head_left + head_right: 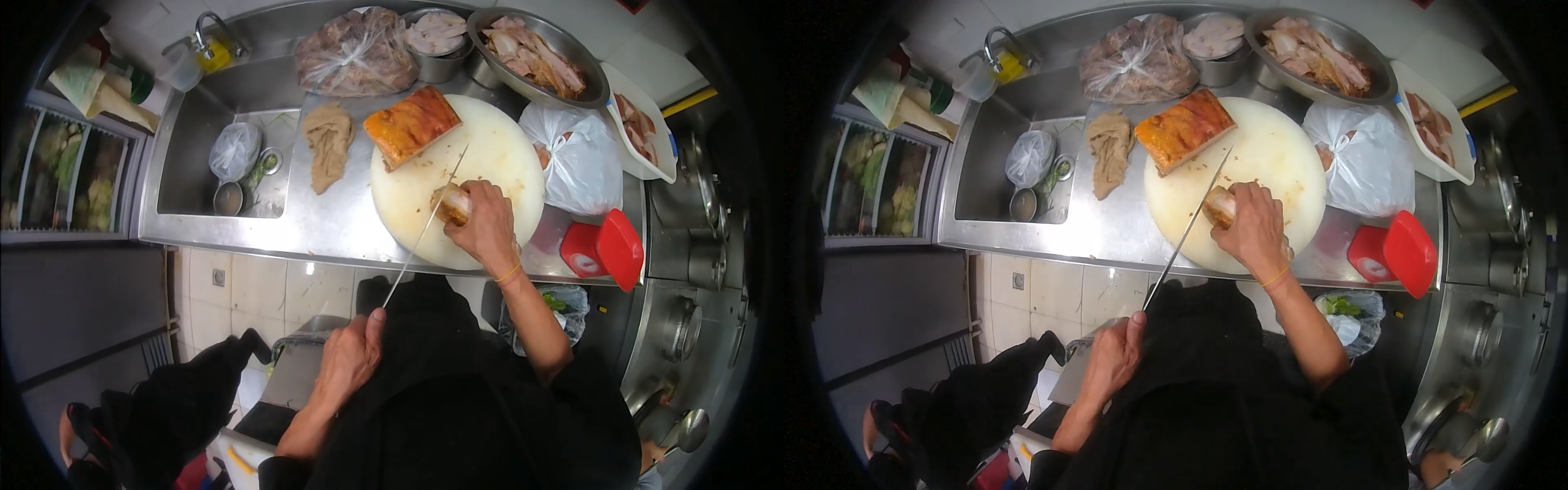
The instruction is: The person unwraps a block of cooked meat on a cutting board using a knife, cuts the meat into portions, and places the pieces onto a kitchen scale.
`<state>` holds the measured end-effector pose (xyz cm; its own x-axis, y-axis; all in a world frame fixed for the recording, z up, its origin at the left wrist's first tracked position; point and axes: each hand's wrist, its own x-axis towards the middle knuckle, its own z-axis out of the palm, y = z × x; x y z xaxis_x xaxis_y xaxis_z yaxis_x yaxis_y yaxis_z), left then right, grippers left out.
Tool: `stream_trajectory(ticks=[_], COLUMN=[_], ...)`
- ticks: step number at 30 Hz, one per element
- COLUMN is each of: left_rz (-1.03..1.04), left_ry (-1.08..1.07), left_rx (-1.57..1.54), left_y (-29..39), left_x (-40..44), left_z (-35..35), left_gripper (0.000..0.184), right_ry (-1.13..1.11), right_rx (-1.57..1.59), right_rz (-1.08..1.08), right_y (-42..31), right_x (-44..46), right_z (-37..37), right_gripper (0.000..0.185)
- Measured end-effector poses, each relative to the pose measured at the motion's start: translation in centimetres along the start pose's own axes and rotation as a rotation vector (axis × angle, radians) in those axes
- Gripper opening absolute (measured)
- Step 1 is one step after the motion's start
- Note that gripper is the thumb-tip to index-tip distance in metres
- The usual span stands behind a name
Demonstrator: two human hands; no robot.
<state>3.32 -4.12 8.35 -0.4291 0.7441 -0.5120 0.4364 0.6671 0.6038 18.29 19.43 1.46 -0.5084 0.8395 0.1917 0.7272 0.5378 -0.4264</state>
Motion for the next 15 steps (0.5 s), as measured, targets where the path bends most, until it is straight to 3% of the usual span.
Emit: stream_trajectory(ticks=[15], left_rz=[0.113], left_ry=[-0.011], left_rx=[0.176], left_y=[1.2], left_x=[1.7], left_z=[-2.7], left_gripper=[0.049], right_ry=[-0.007], right_rx=[0.062], right_rz=[0.055], right_y=[-0.4], right_x=[0.4], right_z=[-0.3], right_gripper=[0.047])
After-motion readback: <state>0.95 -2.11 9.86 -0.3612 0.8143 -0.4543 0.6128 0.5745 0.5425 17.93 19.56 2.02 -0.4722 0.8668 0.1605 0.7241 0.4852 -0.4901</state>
